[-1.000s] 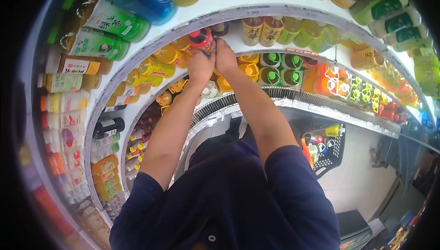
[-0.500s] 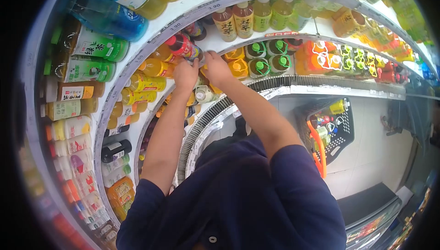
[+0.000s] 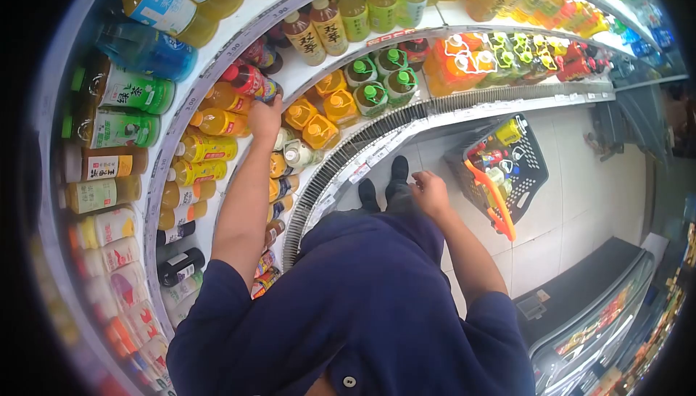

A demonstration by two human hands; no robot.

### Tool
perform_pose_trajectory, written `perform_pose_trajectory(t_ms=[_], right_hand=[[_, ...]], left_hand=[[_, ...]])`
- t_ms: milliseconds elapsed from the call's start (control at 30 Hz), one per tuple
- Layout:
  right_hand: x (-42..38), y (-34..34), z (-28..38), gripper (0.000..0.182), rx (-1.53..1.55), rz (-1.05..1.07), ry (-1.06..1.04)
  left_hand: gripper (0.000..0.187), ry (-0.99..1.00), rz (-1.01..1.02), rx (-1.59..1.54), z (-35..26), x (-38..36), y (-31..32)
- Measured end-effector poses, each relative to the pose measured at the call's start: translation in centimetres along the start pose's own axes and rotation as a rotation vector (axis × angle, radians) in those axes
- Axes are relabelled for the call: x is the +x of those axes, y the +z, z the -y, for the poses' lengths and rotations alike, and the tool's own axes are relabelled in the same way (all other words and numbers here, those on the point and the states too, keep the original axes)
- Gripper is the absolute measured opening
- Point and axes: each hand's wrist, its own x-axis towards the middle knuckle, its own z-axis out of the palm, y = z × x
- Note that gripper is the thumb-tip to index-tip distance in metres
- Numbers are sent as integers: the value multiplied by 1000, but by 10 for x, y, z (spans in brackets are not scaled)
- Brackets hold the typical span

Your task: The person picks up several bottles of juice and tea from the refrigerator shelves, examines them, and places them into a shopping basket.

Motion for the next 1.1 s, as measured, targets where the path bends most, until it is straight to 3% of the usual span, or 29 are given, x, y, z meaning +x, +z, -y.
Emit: perform_pose_trajectory(t_ms=[200,300,367,433,533,600,733,800,933,967,1033,1100], right_hand=[[-33,-18,-13,23,111,-185,56],[-40,-44,-10,20,169,-281,97],[-42,-67,-15,16,197,-357,109],[-43,-90,-27,16,165,-453,29],[-41,-120,-55,14,218,-563,90],[-37,-145,-77,14,218,-589,121],[-30,-182,-153,16,268,-577,248],[-21,-190,-207,21,346,-520,373],[8,-154,-358,31,289,-299,689],[22,-139,-394,31,301,-289,697],[49,-120,-452,39,198,-182,744],[78,-101,-502,48,180,-241,758]], left_hand=[[68,-21,2,-26,4,1,9],[70,98,40,82,26,3,27],[69,199,-267,-185,22,-21,38],[60,-3,-150,-150,-13,-63,30],[44,63,79,-279,-64,-116,43],[30,126,342,-520,-108,-155,63],[13,378,729,-573,-241,-241,83],[9,601,814,-532,-311,-278,92],[12,805,998,-455,-392,-328,159],[13,867,1003,-420,-407,-339,181],[15,850,1236,-290,-440,-355,217],[17,935,1290,-205,-452,-369,274]])
